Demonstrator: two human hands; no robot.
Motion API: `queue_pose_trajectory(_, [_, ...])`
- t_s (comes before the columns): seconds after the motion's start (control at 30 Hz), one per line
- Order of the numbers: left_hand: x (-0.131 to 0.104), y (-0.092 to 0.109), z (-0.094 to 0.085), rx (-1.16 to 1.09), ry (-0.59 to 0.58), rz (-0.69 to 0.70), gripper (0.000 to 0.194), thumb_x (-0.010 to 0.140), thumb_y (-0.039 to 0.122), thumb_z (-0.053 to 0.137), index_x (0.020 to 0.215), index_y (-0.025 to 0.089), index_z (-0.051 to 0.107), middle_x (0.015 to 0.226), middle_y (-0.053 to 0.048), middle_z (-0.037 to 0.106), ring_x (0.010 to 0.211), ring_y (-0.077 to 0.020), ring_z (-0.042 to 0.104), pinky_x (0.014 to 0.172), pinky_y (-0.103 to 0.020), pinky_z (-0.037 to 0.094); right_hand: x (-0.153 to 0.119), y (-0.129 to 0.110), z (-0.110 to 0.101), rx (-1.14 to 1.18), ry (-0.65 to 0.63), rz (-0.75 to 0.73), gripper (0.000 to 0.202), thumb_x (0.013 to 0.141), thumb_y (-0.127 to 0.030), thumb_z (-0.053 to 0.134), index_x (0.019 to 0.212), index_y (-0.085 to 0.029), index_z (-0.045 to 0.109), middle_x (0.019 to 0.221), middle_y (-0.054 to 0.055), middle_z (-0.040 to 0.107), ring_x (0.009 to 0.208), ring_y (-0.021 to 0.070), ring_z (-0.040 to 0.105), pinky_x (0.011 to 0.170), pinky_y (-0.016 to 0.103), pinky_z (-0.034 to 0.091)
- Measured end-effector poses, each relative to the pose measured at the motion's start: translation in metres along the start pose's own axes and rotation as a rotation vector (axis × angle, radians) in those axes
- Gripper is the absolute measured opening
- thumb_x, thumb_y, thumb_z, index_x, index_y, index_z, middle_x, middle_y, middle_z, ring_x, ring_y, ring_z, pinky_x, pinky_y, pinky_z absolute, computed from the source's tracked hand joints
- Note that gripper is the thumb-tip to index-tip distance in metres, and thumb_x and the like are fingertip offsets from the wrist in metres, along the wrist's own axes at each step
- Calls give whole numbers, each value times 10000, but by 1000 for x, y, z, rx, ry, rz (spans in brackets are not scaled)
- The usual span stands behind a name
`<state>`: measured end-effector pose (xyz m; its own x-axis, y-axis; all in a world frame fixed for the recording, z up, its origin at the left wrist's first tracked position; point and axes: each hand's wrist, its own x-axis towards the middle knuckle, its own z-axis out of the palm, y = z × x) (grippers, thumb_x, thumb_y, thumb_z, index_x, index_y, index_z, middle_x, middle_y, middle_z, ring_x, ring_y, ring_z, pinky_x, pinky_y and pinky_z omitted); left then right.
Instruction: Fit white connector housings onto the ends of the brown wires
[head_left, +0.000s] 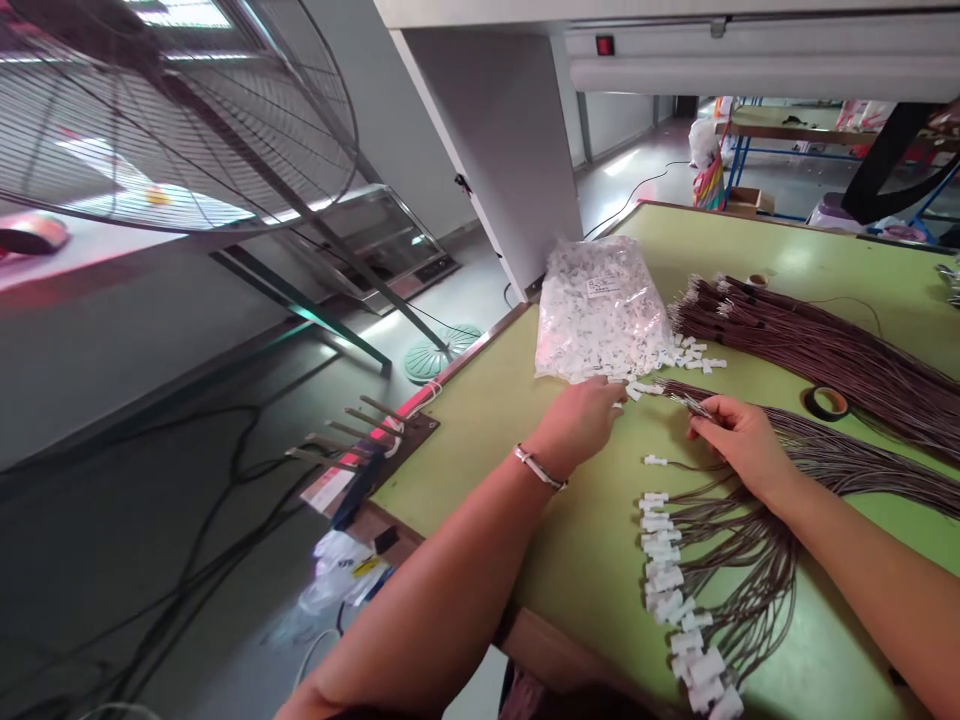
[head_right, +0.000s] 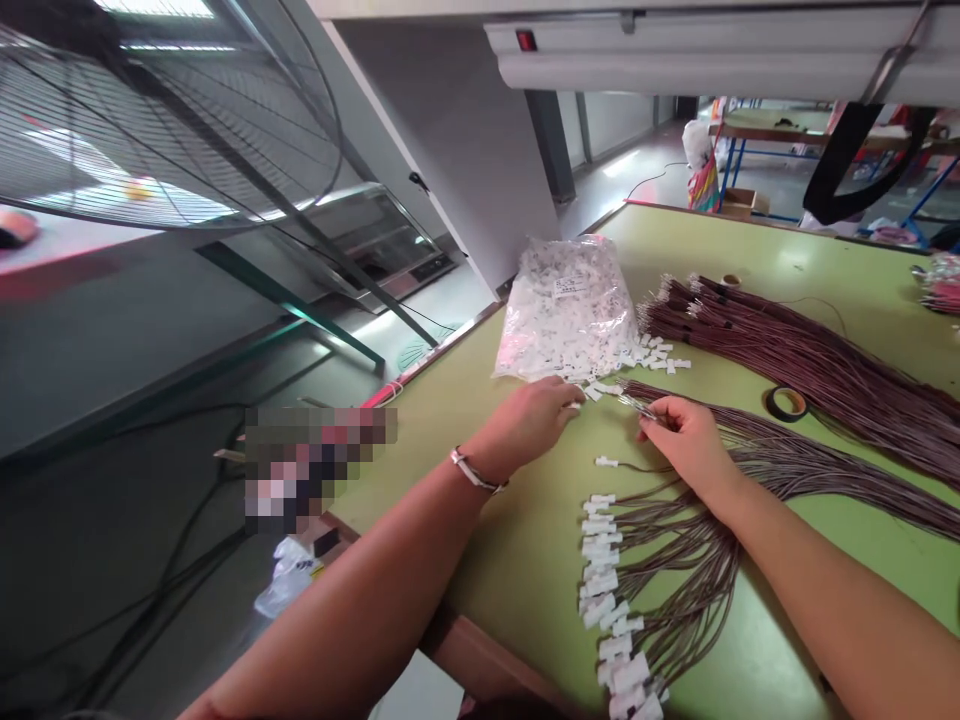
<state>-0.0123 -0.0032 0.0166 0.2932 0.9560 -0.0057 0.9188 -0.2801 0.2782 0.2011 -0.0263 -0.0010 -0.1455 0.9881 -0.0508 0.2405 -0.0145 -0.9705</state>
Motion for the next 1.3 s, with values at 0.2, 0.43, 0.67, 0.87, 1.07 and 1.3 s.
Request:
queue_pose_trajectory(0.2, [1,1,12,-25,-22,58,295,835,179,403,1003,166,646,908,-97,609,820,-211,586,732,-320,452,2,2,0,-33,-70,1,203,717,-336,561,720,-149,639,567,-8,564,520,95,426,514,232,316])
queue_pose_trajectory(0.43, [1,13,14,-781,-79,-45,174,764,287,568,840,146,636,633,-15,604,546,-110,537,522,-231,446,3,4,4,0,-17,-13,143,677,-298,552,629,-168,517,530,-54,426,497,77,332,481,220,256])
queue_pose_trajectory(0.67, [1,24,26,-1355,-175,-172,206,675,263,696,786,112,611,543,11,583,437,-51,504,434,-162,394,3,3,4,-64,24,-76,207,705,-305,536,567,-174,452,531,-50,343,526,84,295,495,226,238])
queue_pose_trajectory(0.87, [2,23,24,-1656,-148,-312,198,637,176,731,787,89,636,627,-15,633,552,-65,589,579,-179,476,0,1,4,-106,-7,-69,291,727,-359,536,547,-182,391,538,-48,308,528,83,266,488,227,222])
queue_pose_trajectory(1.07, [0,25,23,-1631,-182,-280,190,655,193,731,790,97,638,654,-17,651,563,-68,602,607,-200,492,0,3,5,-151,9,-59,256,715,-343,533,557,-178,417,535,-46,319,530,85,276,492,228,224])
queue_pose_trajectory(1.3, [0,29,25,-1378,-110,-152,216,632,163,726,829,122,647,613,-5,659,630,-114,641,667,-241,516,-1,1,3,-79,7,-2,270,709,-389,536,573,-176,441,539,-47,336,527,85,279,482,229,221])
